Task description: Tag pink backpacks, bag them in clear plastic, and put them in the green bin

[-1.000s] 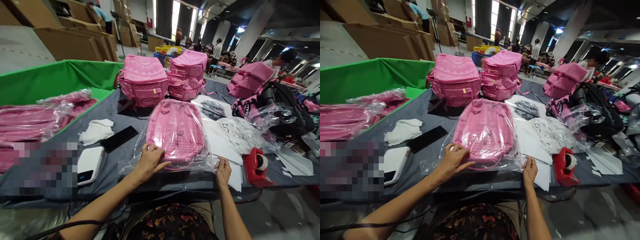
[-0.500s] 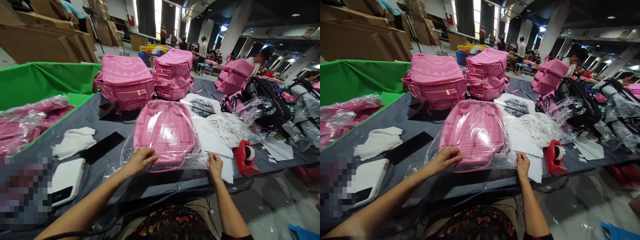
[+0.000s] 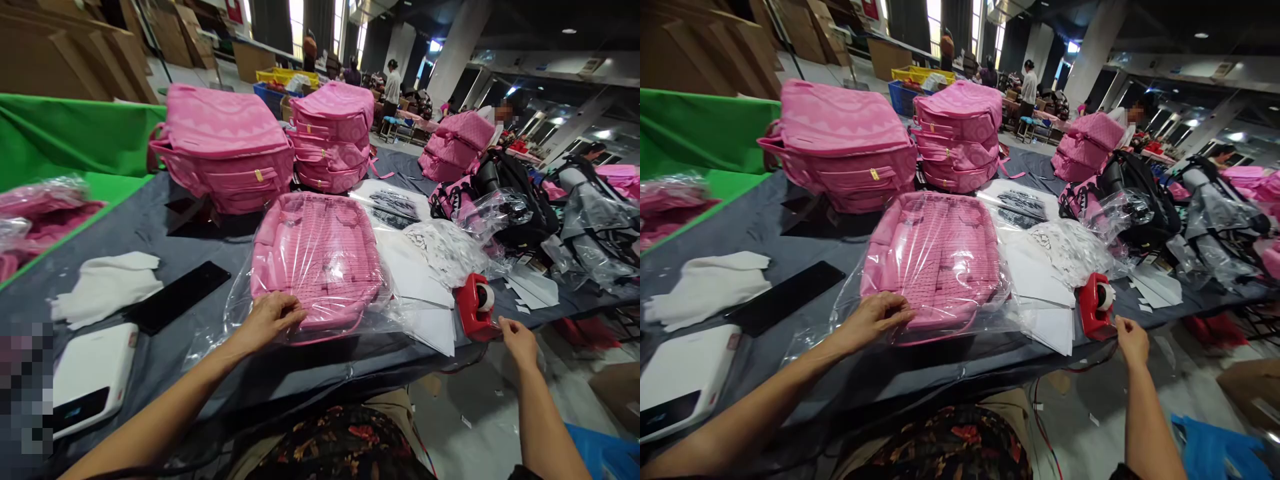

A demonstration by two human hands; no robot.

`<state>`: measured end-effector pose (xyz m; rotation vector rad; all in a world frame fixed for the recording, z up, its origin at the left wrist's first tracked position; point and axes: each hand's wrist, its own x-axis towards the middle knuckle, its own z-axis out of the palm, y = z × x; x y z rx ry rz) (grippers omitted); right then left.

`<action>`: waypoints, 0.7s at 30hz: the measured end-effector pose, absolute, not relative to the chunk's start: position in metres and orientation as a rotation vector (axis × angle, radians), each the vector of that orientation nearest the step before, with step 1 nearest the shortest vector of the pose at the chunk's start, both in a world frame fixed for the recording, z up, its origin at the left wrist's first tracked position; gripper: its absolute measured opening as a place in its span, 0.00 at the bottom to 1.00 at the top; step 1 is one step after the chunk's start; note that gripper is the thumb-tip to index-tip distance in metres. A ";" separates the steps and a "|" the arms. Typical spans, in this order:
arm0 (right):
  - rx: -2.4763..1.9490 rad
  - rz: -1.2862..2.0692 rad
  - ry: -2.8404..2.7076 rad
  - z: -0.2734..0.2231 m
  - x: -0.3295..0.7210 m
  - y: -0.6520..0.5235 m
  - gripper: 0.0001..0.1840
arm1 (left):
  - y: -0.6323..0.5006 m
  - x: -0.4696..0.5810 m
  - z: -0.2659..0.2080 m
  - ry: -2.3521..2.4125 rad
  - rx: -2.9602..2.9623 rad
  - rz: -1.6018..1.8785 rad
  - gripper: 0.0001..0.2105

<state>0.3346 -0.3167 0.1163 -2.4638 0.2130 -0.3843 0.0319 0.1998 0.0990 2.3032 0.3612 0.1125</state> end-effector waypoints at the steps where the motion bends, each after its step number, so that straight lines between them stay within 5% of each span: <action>1: -2.410 -0.312 0.242 0.114 0.340 -0.320 0.28 | 0.199 0.032 0.099 0.364 2.296 0.113 0.22; 17: -2.437 -0.407 0.130 0.107 0.325 -0.343 0.22 | 0.197 0.034 0.103 0.374 2.225 0.107 0.22; 21: -1.940 -0.210 0.260 0.084 0.293 -0.323 0.24 | 0.196 0.035 0.103 0.368 2.208 0.108 0.21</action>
